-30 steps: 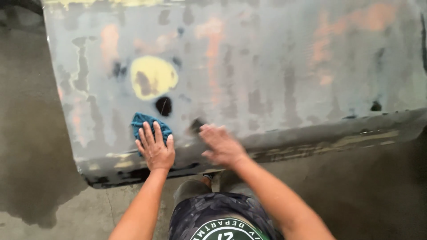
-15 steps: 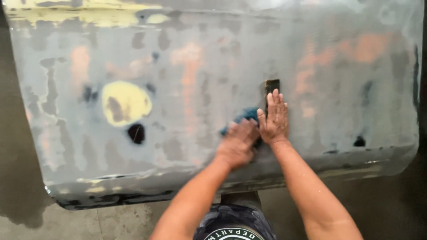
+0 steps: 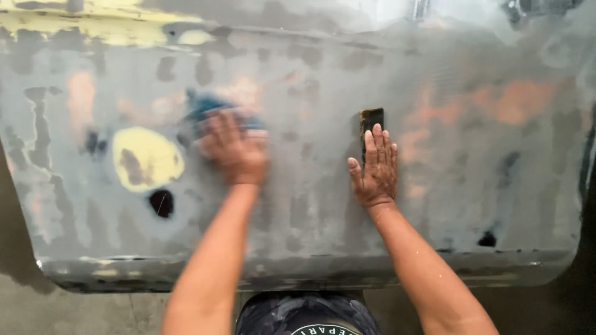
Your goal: Sanding a car panel using a sanding block and a damp cloth.
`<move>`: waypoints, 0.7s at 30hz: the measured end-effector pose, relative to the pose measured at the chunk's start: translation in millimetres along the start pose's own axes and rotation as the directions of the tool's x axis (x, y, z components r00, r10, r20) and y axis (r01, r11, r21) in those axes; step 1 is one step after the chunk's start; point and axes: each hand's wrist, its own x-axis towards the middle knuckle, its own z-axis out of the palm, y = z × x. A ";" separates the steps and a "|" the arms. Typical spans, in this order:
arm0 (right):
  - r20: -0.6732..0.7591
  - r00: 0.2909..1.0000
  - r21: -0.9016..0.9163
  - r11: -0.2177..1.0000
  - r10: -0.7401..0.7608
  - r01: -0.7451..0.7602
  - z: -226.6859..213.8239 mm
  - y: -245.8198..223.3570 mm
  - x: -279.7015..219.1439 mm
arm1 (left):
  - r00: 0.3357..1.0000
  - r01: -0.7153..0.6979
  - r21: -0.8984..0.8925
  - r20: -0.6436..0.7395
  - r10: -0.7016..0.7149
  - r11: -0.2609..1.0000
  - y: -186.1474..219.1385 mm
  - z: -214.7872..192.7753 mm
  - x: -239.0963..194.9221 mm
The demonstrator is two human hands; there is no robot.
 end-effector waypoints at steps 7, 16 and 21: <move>-0.057 0.997 0.142 0.989 0.045 -0.037 -6.9 0.7 -1.0 | 0.649 -0.597 -0.097 0.525 0.550 0.797 99.7 5.4 -81.9; 0.005 0.998 0.062 0.996 0.059 -0.059 -2.4 -3.2 -1.6 | 0.930 0.303 0.255 0.130 -0.343 0.918 5.3 0.2 79.2; 0.051 0.996 -0.028 0.997 0.068 -0.067 -0.8 0.2 -0.3 | 0.894 -0.381 0.029 0.267 0.360 0.924 117.2 78.7 76.8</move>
